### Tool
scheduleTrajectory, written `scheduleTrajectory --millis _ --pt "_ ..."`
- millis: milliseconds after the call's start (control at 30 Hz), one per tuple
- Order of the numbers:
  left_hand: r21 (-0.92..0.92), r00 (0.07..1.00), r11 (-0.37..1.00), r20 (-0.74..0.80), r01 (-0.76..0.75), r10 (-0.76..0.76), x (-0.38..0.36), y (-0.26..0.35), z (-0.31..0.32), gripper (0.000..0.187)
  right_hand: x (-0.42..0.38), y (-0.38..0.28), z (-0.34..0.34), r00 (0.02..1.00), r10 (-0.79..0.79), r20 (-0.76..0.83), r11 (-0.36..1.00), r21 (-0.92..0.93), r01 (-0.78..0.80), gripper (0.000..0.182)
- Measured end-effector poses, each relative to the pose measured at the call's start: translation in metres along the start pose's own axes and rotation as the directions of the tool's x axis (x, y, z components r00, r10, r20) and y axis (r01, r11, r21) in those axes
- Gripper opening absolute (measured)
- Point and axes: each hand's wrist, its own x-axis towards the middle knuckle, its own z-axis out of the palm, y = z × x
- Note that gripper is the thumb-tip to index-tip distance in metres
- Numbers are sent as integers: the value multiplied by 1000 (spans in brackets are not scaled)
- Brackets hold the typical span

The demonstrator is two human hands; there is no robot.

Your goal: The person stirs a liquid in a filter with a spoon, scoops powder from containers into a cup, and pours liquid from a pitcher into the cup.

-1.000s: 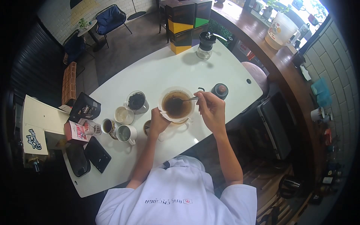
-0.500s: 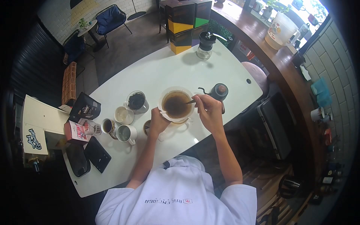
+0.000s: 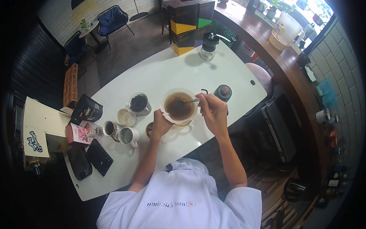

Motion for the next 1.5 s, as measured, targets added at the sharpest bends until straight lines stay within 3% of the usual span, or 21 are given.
scheduleTrajectory --millis 567,733,967,1500 --pt "24 999 999 29 38 -39 0 -3 -1 39 -1 13 1 997 -53 53 977 -205 62 22" --pt "7 1000 1000 9 24 -24 0 -1 0 31 -2 11 0 999 -24 47 984 -178 32 23" --pt "-6 999 999 29 41 -41 0 -3 0 38 -1 0 1 1000 -26 5 1000 -15 26 22" --pt "-26 999 998 17 48 -48 0 1 0 38 1 4 2 998 -28 47 983 -178 36 22"
